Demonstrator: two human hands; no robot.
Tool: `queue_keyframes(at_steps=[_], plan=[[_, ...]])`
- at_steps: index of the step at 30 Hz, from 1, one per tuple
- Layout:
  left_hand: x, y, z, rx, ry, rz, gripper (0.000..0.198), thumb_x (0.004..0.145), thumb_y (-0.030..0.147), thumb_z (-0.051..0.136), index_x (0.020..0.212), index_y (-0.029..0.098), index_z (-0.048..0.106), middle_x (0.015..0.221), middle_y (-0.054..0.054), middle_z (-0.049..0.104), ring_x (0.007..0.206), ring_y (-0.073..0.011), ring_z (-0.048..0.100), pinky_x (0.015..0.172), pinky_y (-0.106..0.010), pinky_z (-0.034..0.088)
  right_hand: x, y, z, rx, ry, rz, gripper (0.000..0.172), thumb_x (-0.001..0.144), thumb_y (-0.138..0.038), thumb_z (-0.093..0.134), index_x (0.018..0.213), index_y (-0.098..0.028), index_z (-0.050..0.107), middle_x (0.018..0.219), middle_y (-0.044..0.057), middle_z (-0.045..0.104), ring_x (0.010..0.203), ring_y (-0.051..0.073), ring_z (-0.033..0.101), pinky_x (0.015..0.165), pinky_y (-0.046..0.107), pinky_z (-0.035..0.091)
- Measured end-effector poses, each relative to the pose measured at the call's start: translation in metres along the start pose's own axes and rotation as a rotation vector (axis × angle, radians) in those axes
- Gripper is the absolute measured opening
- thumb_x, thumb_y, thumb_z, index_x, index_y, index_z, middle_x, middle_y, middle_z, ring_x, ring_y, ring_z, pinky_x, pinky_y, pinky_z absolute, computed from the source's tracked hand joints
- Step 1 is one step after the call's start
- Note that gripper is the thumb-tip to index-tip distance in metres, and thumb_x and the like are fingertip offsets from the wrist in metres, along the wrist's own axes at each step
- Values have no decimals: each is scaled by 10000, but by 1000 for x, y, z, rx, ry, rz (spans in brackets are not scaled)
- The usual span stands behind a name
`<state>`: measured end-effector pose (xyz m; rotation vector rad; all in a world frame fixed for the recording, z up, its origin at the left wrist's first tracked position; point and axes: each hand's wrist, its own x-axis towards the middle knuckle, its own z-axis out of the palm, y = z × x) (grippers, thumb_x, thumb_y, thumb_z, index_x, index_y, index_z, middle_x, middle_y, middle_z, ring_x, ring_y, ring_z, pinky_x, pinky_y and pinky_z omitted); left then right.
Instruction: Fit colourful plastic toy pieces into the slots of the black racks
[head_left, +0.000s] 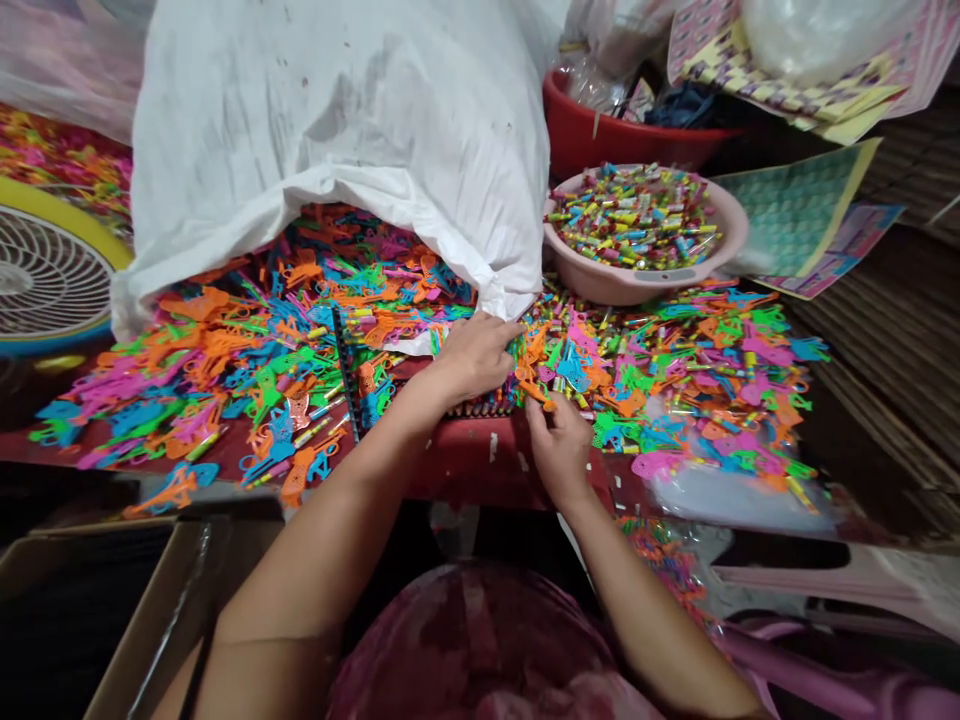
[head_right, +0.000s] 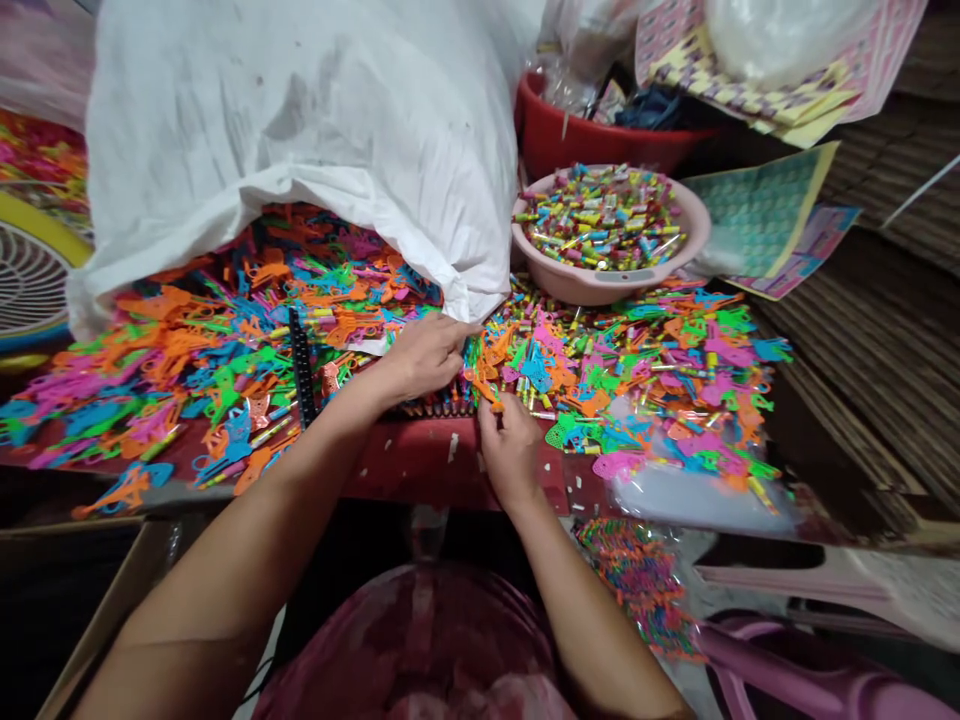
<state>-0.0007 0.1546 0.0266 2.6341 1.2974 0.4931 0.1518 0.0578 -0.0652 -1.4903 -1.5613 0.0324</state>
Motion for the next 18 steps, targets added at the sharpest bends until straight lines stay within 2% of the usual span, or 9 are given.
queue_keyframes(at_steps=[14,18], plan=[[0,0,2,-39,1,-9,505,825,175,440,1298,231,606,1217,-75,683,1118,-277,541,938,-438,419,4,-3,-5,4,-32,64,265,930,-342,512,697,-219,484,586,-58,404,559,120,395,553,250,289],[0,0,2,-42,-1,-14,494,823,173,444,1284,232,612,1219,-75,682,1112,-281,541,924,-442,415,2,-1,-4,-5,-36,44,231,928,-344,520,742,-208,539,608,-52,441,565,120,414,569,249,308]])
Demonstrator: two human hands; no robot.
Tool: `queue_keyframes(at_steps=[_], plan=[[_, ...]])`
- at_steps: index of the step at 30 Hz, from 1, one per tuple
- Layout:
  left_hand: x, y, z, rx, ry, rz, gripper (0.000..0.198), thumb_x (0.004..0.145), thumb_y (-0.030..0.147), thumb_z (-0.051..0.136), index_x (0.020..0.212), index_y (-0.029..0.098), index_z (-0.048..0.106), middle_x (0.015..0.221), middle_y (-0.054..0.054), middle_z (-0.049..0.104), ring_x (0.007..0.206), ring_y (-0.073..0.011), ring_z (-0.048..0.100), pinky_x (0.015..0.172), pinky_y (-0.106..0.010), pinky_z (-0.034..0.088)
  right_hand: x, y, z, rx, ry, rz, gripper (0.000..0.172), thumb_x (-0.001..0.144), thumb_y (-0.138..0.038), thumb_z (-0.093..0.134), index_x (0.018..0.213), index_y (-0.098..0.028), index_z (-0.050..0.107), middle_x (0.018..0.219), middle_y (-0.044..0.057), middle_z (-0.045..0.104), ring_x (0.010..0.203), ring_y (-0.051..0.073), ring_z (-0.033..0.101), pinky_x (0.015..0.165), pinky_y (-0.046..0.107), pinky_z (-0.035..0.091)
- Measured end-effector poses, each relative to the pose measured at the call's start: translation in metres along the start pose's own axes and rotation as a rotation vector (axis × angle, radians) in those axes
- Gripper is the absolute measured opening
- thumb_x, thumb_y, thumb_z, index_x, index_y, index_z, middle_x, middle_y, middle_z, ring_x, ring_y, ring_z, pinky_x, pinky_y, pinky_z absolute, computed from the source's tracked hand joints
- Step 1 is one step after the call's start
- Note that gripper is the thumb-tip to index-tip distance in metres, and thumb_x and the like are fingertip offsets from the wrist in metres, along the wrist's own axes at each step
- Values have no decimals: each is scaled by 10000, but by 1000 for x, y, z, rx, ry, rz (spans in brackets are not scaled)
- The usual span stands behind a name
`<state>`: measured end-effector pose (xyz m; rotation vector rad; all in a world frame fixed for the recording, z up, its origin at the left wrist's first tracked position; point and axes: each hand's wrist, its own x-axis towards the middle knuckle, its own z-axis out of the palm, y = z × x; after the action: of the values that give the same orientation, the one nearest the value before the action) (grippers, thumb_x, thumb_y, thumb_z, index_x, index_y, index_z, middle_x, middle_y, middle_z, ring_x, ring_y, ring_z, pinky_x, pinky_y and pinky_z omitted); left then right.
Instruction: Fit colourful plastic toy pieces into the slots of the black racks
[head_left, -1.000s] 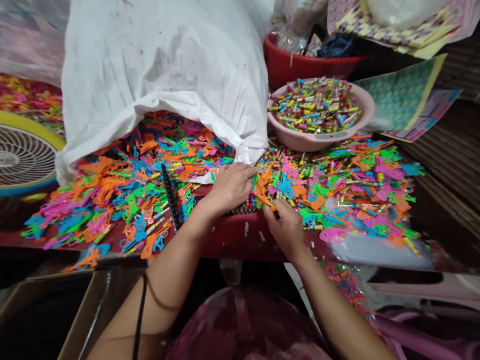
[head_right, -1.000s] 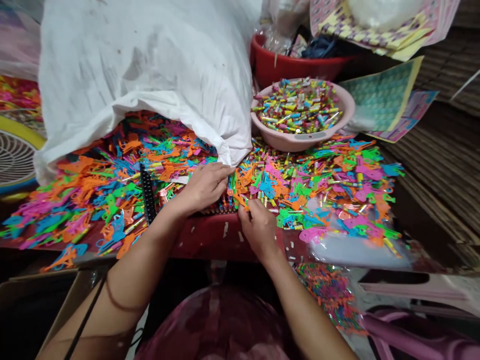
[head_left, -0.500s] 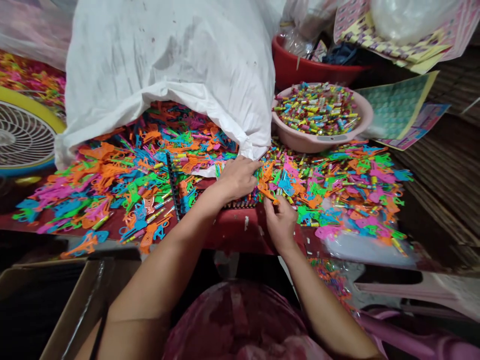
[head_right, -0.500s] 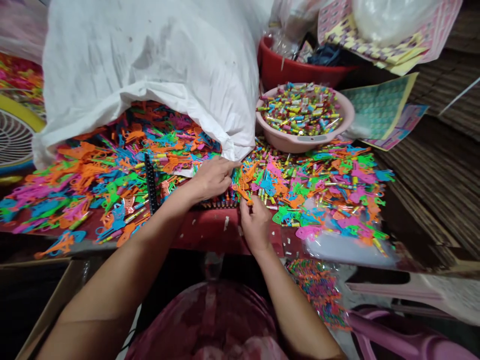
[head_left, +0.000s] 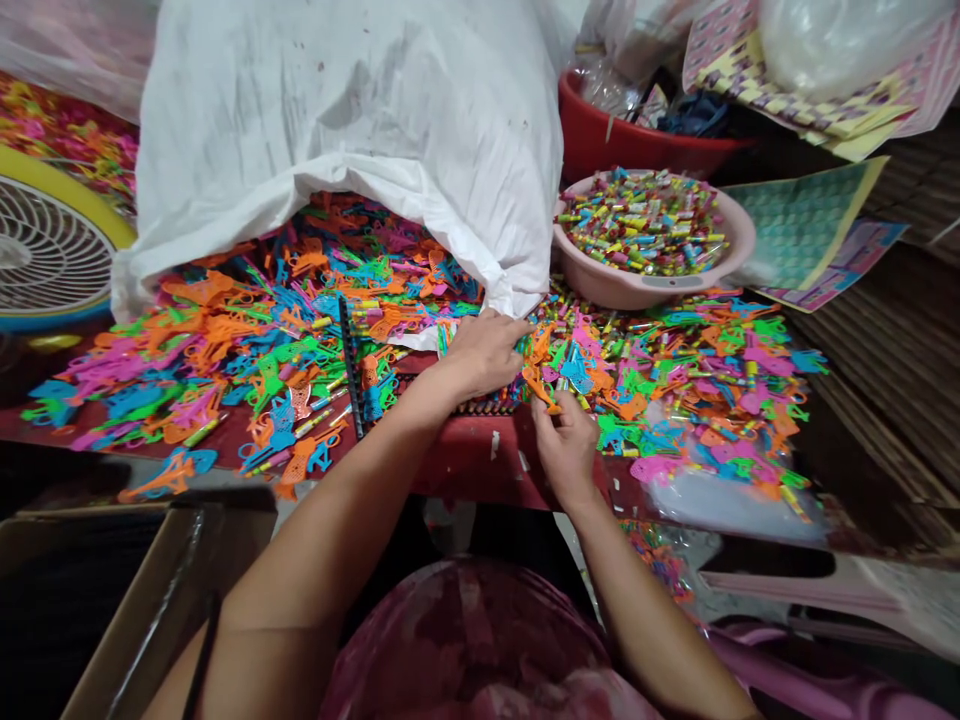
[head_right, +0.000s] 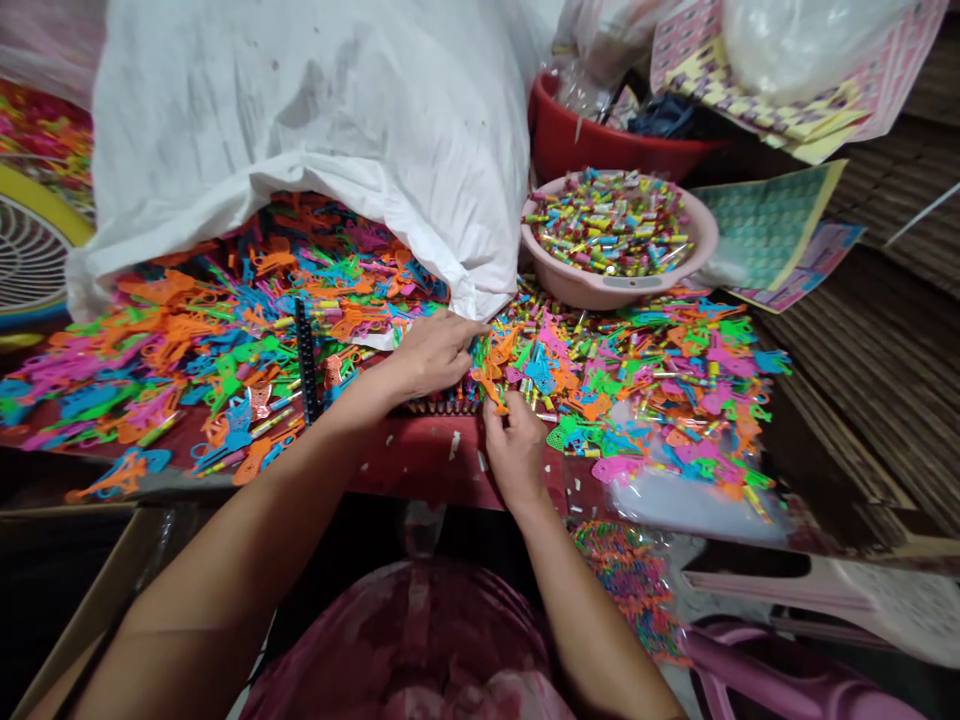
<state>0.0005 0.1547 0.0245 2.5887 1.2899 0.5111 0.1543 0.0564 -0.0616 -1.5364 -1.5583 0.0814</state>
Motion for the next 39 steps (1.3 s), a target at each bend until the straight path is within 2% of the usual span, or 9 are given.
queue_keyframes(at_steps=[4,9,14,22,27,32,39], plan=[[0,0,0,1,3,-1,491,829,178,449,1291,233,607,1230,-73,679,1116,-279,541,924,-439,412,-2,1,0,-3,-6,-27,186,930,-325,520,816,-196,590,649,-37,496,601,127,459,600,251,331],[-1,1,0,-5,-2,-6,498,836,174,448,1307,239,596,1253,-71,668,1138,-278,529,942,-445,404,-4,1,1,-5,-5,-24,185,921,-326,522,809,-198,597,637,-40,499,593,127,456,597,252,332],[-1,-1,0,-11,-7,20,522,830,172,448,1331,238,575,1285,-65,653,1145,-279,528,940,-442,406,-4,1,3,32,-16,-22,184,925,-346,521,863,-196,609,678,-25,565,611,138,491,600,252,360],[0,-3,1,-23,-25,41,527,849,191,442,1362,234,556,1272,-69,655,1167,-287,524,967,-452,400,-1,-2,-1,-89,-22,-65,247,939,-324,509,718,-213,512,578,-57,435,538,122,389,559,259,277],[1,-5,1,-21,-35,52,548,831,187,446,1363,246,561,1229,-68,668,1144,-285,526,956,-454,397,4,2,-3,-84,-48,-103,240,948,-318,516,742,-198,541,604,-47,465,560,119,426,578,252,311],[1,-6,1,-15,-35,69,544,834,190,442,1362,242,564,1222,-75,668,1128,-285,526,945,-455,396,6,5,-2,-22,-67,-58,223,952,-338,522,852,-175,636,638,-32,532,590,123,491,595,248,344],[1,-6,1,-9,-53,69,556,844,198,436,1384,269,547,1222,-65,669,1133,-273,522,951,-433,395,6,1,-1,-37,-71,-61,232,959,-329,504,799,-183,586,635,-45,500,576,112,438,594,242,328]])
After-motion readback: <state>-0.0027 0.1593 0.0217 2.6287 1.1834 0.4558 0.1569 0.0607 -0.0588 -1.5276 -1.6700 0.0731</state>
